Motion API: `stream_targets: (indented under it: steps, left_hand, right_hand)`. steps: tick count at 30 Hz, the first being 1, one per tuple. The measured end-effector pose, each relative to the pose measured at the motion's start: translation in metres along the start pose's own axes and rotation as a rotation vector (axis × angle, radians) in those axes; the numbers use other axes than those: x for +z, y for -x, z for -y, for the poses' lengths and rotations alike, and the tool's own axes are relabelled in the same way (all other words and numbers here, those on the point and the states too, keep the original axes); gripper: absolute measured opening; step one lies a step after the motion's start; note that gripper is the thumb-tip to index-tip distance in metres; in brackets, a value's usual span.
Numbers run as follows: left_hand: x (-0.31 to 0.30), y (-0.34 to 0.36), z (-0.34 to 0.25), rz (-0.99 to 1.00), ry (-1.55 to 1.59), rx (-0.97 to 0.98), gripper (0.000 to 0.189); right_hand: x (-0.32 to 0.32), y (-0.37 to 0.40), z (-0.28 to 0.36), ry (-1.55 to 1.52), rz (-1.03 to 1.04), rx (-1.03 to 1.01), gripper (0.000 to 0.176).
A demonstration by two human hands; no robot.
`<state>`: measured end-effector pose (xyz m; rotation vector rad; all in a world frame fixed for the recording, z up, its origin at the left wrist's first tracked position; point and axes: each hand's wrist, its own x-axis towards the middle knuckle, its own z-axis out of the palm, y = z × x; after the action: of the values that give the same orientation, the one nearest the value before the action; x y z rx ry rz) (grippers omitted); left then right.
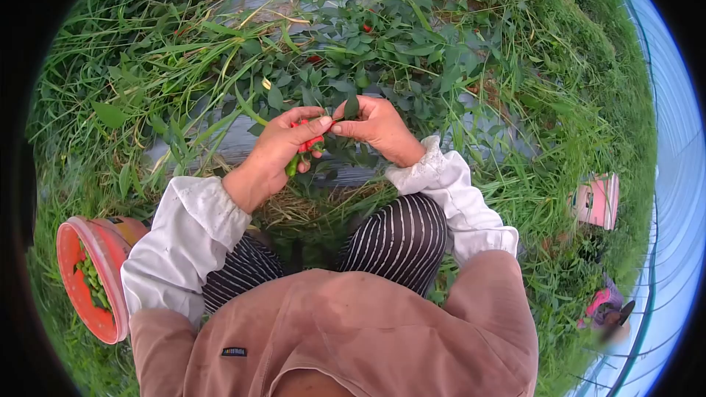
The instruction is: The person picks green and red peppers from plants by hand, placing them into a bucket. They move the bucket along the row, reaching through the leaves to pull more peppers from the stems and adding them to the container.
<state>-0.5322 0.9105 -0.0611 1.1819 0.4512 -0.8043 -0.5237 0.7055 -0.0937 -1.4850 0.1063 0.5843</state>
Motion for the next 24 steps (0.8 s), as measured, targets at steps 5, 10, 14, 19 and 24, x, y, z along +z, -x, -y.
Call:
stream_targets:
  steps: [5,10,14,19,24]
  left_hand:
    - [-0.007,-0.003,-0.001,0.002,0.011,0.009,0.017]
    - [-0.004,0.003,-0.005,0.182,0.107,0.017,0.012]
    - [-0.003,0.004,-0.003,0.262,0.082,0.002,0.011]
    - [-0.007,0.004,-0.003,0.276,0.074,-0.032,0.012]
    - [-0.007,0.002,-0.003,0.258,0.055,-0.04,0.014]
  right_hand:
    - [-0.022,-0.031,-0.008,-0.281,0.092,-0.011,0.031]
    - [-0.135,-0.167,-0.13,0.592,-0.436,0.107,0.051]
    - [-0.115,-0.174,-0.11,1.269,-0.386,-0.015,0.051]
    - [-0.114,-0.178,-0.11,0.748,-0.217,0.17,0.049]
    - [-0.136,-0.191,-0.147,1.215,-0.34,-0.347,0.034]
